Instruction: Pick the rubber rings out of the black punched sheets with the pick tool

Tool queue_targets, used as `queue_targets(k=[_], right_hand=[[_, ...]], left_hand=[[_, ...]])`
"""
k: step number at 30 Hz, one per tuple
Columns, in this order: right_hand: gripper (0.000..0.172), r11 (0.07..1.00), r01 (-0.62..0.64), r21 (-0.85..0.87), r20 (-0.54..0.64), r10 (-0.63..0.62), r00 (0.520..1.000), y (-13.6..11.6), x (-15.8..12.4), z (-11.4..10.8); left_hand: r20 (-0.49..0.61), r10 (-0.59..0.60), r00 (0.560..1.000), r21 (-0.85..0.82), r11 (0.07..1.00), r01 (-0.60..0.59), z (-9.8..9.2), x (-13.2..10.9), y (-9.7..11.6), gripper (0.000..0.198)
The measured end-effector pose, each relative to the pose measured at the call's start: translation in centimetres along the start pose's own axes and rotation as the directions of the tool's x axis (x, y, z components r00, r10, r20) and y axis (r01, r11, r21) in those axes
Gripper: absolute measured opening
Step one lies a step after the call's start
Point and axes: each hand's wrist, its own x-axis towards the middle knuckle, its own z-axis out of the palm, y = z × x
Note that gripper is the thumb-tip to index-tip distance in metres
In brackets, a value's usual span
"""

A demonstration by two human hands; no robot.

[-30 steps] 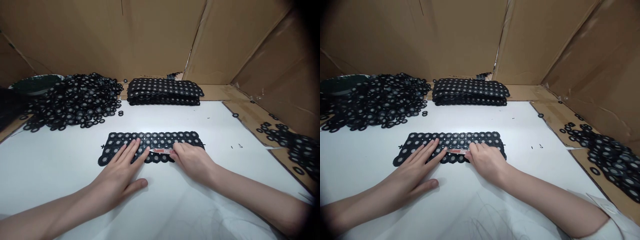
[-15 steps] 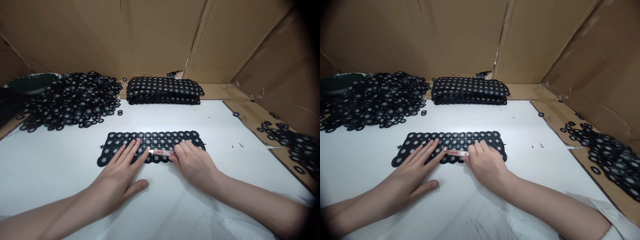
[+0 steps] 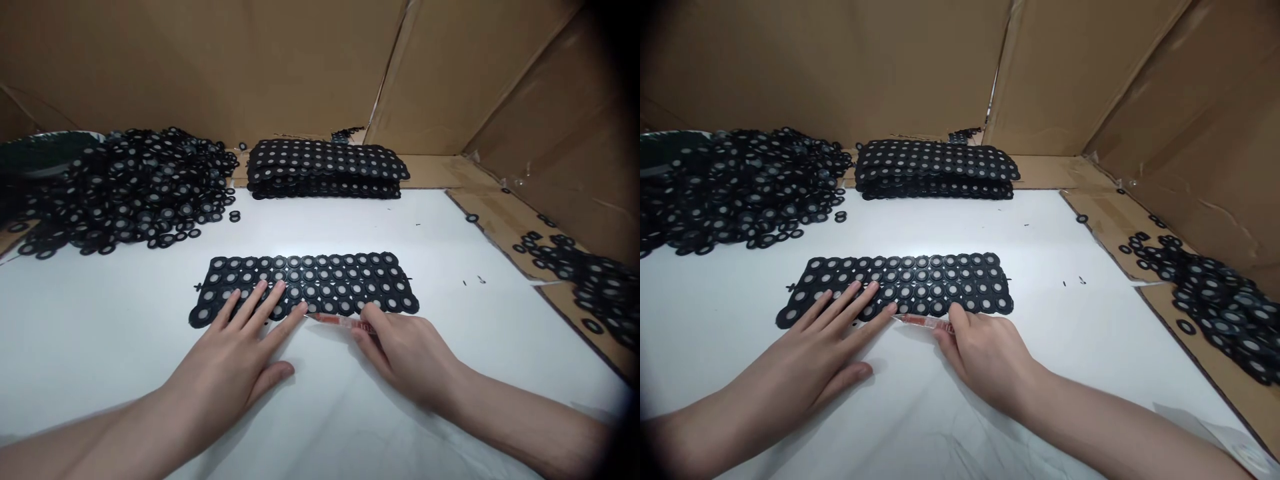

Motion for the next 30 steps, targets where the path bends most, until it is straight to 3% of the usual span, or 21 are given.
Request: queue_targets(k=[8,30], right_hand=[[0.025,0.999,-0.03,-0.037,0.01,0.03,0.999,-0.31,0.1,0.18],[0.03,0.987,0.035,-0.156,-0.09,-0.049,0.995,-0.96,0.65,0.49]], left_hand=[[0.005,0.008,1.0,-0.034,0.999,-0.008,0.05,-0.23,-0.19,0.058],[0.0,0.042,0.999,0.009,0.999,-0.042,0.09,-0.46,-0.33,0.063]])
